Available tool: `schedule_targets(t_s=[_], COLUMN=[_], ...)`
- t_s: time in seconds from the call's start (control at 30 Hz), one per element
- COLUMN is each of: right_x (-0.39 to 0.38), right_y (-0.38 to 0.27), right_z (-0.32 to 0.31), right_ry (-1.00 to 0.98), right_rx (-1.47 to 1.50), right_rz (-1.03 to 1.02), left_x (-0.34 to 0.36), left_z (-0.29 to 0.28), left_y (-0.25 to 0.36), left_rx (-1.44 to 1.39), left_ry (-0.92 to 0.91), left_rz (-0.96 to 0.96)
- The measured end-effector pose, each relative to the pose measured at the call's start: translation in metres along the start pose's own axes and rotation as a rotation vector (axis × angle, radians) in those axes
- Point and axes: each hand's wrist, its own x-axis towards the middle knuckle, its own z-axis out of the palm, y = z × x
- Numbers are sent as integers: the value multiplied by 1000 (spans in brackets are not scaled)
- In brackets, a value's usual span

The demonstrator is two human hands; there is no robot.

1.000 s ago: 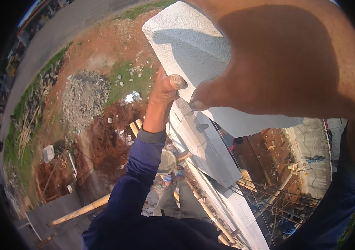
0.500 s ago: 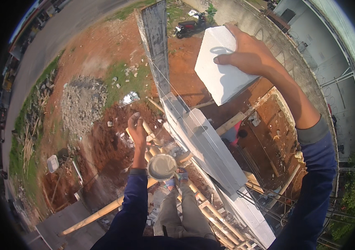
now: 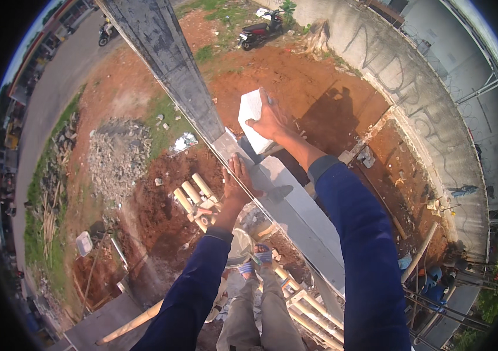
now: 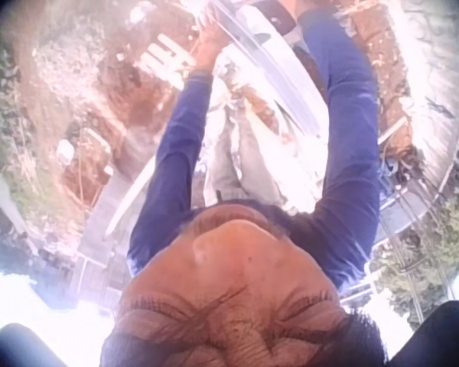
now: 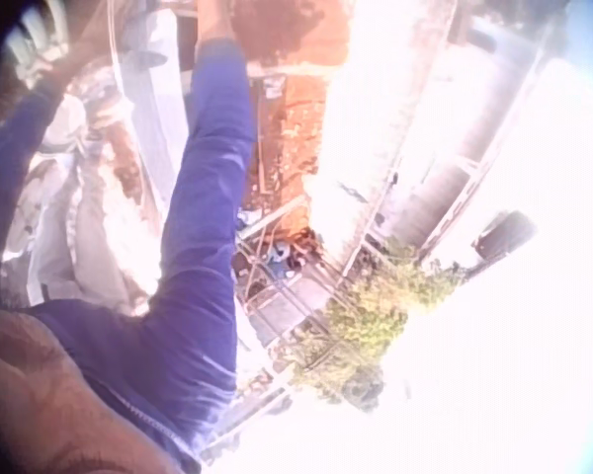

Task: The person applies cement mortar to a white rectangular tile using a trowel, then places the tile onto a bamboo scaffolding platform. He taps the tile with a hammer to level it and repeats the process with another tile.

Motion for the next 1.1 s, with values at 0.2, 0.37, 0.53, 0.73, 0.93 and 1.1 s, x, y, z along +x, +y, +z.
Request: schedule_targets(t_s=[0.2,0.37,0.53,0.73,0.93,1.1], right_x=[10,-1,-5,13,8,22], right_y=[24,23,12,62,67,94], right_z=[62,84,94,106,118,129], right_ry=[31,-85,-186,-283,-351,-277], right_rx=[-23,-13,-140,-73,26,100], right_rz=[-35,-68,-163,-228,-281,-300], left_x=[2,-2,-3,-2,-8,-6], left_z=[8,10,9,2,10,10], left_y=[1,0,-6,6,-4,2], left_rx=[6,-32,-85,-144,-160,-197], left_ry=[103,157,136,173,193,205], left_rz=[52,56,62,74,54,82])
